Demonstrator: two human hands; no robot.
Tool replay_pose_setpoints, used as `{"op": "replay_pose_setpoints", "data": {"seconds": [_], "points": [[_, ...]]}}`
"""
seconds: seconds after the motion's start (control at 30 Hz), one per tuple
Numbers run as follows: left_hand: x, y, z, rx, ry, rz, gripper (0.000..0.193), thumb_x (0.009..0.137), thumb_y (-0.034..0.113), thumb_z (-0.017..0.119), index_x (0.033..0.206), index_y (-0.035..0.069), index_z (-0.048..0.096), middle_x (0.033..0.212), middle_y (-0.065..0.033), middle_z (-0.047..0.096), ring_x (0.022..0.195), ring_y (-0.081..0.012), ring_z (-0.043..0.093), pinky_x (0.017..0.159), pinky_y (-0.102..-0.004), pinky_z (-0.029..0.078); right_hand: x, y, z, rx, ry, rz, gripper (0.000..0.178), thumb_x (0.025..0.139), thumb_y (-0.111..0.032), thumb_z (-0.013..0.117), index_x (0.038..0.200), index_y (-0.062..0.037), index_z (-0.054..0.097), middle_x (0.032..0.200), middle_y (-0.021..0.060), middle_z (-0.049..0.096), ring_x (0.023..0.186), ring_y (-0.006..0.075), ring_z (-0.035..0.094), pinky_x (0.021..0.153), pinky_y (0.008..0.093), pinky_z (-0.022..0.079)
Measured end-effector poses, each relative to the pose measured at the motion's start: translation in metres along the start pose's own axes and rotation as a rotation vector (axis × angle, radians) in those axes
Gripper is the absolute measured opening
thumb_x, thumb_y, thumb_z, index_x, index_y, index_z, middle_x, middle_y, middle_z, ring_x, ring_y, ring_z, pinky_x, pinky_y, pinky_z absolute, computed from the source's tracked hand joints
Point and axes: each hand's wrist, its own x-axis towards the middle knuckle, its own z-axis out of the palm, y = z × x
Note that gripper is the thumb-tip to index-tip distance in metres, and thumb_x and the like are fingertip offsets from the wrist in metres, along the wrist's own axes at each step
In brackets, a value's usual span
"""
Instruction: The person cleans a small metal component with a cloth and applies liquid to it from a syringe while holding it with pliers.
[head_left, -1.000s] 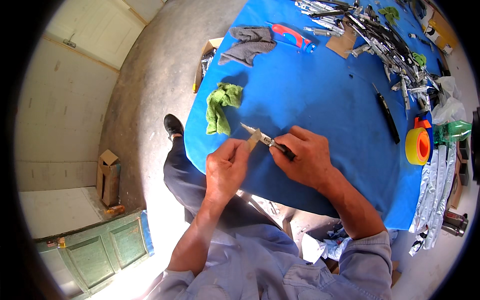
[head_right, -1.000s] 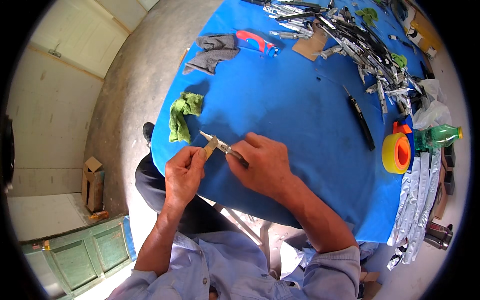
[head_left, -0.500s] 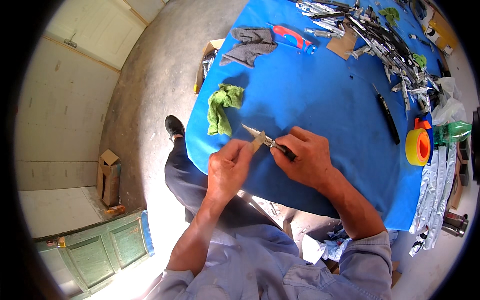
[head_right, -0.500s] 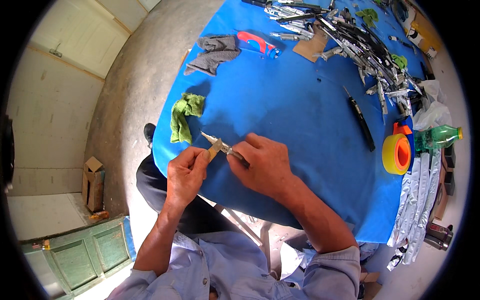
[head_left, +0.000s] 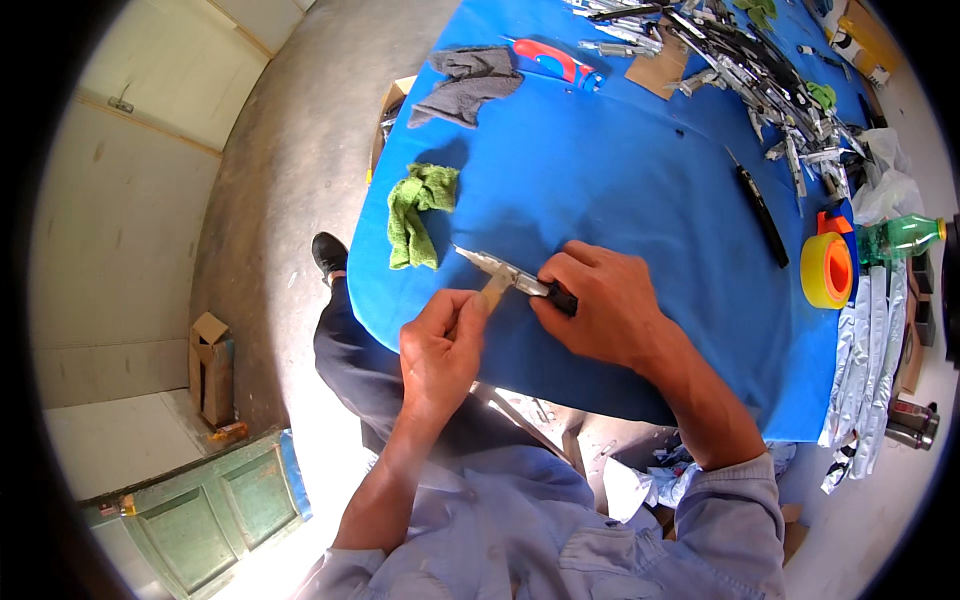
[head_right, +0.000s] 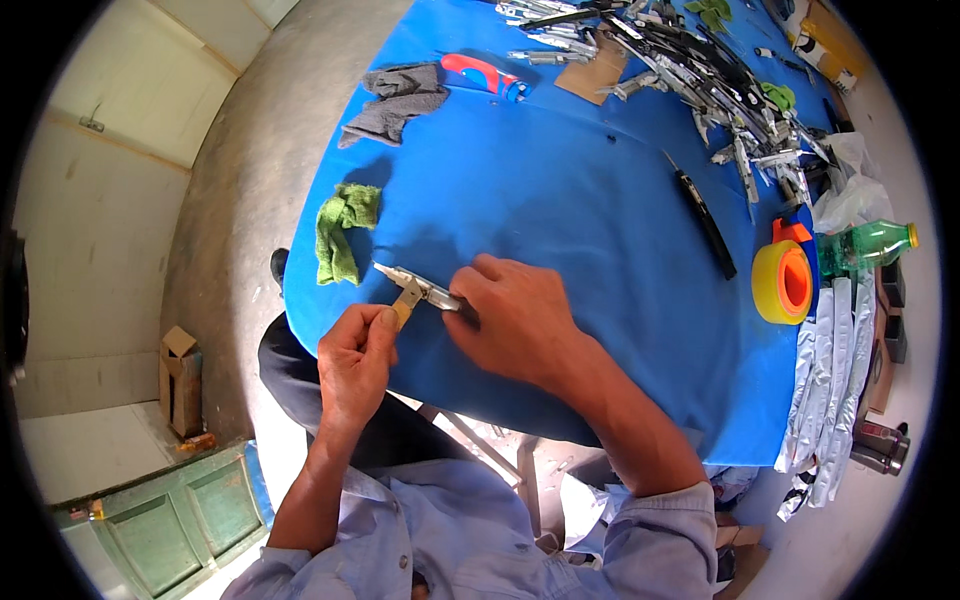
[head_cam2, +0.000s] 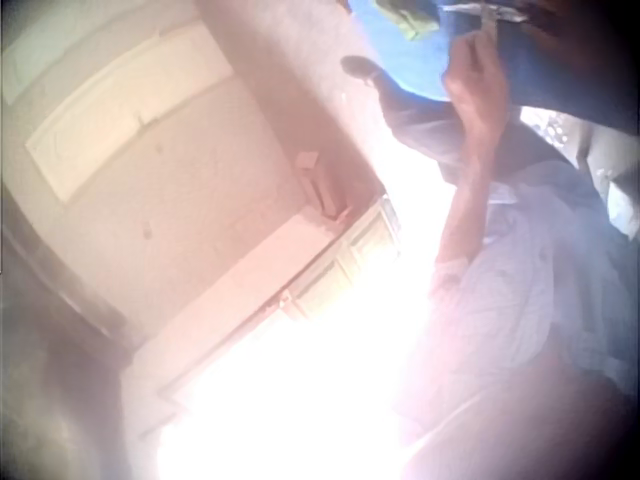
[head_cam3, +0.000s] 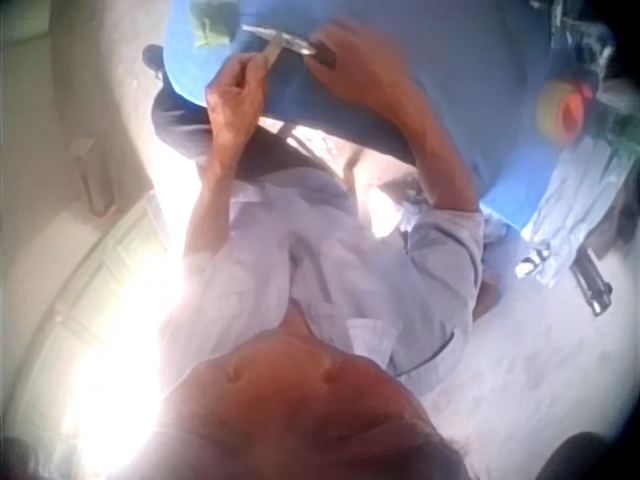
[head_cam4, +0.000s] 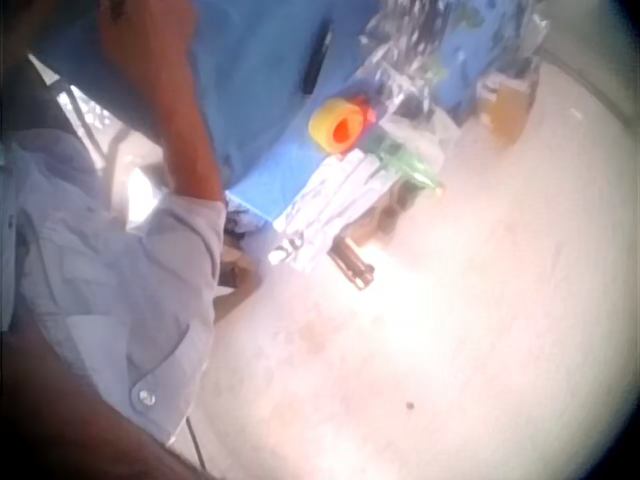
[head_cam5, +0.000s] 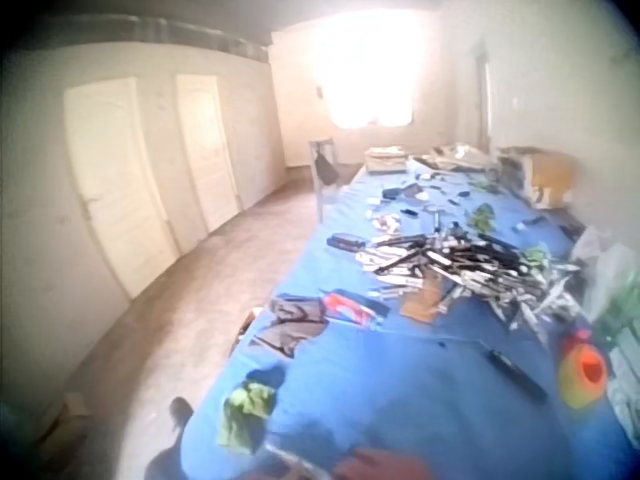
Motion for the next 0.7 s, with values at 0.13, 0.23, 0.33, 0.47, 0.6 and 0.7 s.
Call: {"op": "replay_pose_setpoints", "data": {"seconds": [0.13, 0.23, 0.33, 0.47, 0.6, 0.7], "points": [[0.0, 0.001, 0.006, -0.031, -0.007, 0.017, 0.015, 0.107, 0.012, 0.07, 0.1, -0.001, 0.073, 0.066, 0.0052, 0.057, 0.061, -0.0008, 0.048, 0.051, -0.0241, 0.037, 0.0, 0.006, 0.011, 0.036, 0.048, -0.034, 0.018, 0.087, -0.025, 0.079, 0.087, -0.0102, 0.069, 0.083, 0.0079, 0.066, 0.077, 0.0321, 0.07, 0.065, 0.0471, 0.053], [0.004, -0.003, 0.009, 0.004, -0.006, 0.058, 0.016, 0.107, 0.012, 0.07, 0.1, -0.001, 0.073, 0.065, 0.0052, 0.057, 0.06, -0.001, 0.047, 0.051, -0.0244, 0.037, 0.0, 0.007, 0.013, 0.03, 0.076, -0.067, 0.019, 0.087, -0.026, 0.08, 0.086, -0.0099, 0.069, 0.082, 0.0078, 0.066, 0.076, 0.032, 0.07, 0.064, 0.0466, 0.053], [0.005, -0.003, 0.012, 0.031, -0.004, 0.068, 0.016, 0.107, 0.013, 0.07, 0.1, -0.001, 0.073, 0.064, 0.0048, 0.056, 0.06, -0.0013, 0.047, 0.051, -0.0248, 0.037, 0.0, 0.007, 0.014, 0.029, 0.082, -0.073, 0.02, 0.087, -0.026, 0.08, 0.085, -0.0095, 0.069, 0.081, 0.0079, 0.067, 0.076, 0.0319, 0.07, 0.064, 0.0465, 0.053], [0.005, -0.003, 0.012, 0.022, -0.003, 0.069, 0.016, 0.107, 0.013, 0.07, 0.099, -0.001, 0.073, 0.064, 0.0046, 0.056, 0.06, -0.0016, 0.047, 0.051, -0.0254, 0.037, 0.0, 0.006, 0.014, 0.031, 0.089, -0.07, 0.02, 0.086, -0.026, 0.08, 0.084, -0.0091, 0.069, 0.08, 0.008, 0.067, 0.076, 0.0316, 0.07, 0.064, 0.0465, 0.054], [0.005, -0.001, 0.012, 0.04, -0.005, 0.058, 0.016, 0.107, 0.013, 0.07, 0.1, -0.001, 0.074, 0.063, 0.0046, 0.055, 0.059, -0.0018, 0.047, 0.051, -0.0256, 0.037, 0.001, 0.008, 0.016, 0.033, 0.084, -0.065, 0.02, 0.085, -0.026, 0.08, 0.084, -0.0092, 0.07, 0.08, 0.0079, 0.067, 0.076, 0.0314, 0.07, 0.065, 0.0462, 0.054], [0.006, -0.004, 0.01, 0.033, -0.021, 0.08, 0.016, 0.107, 0.013, 0.07, 0.1, 0.0, 0.074, 0.064, 0.0046, 0.055, 0.059, -0.0018, 0.047, 0.051, -0.0257, 0.037, 0.001, 0.008, 0.016, 0.042, 0.089, -0.068, 0.019, 0.085, -0.026, 0.081, 0.084, -0.0094, 0.07, 0.08, 0.0077, 0.067, 0.076, 0.0314, 0.07, 0.065, 0.0461, 0.054]]}}
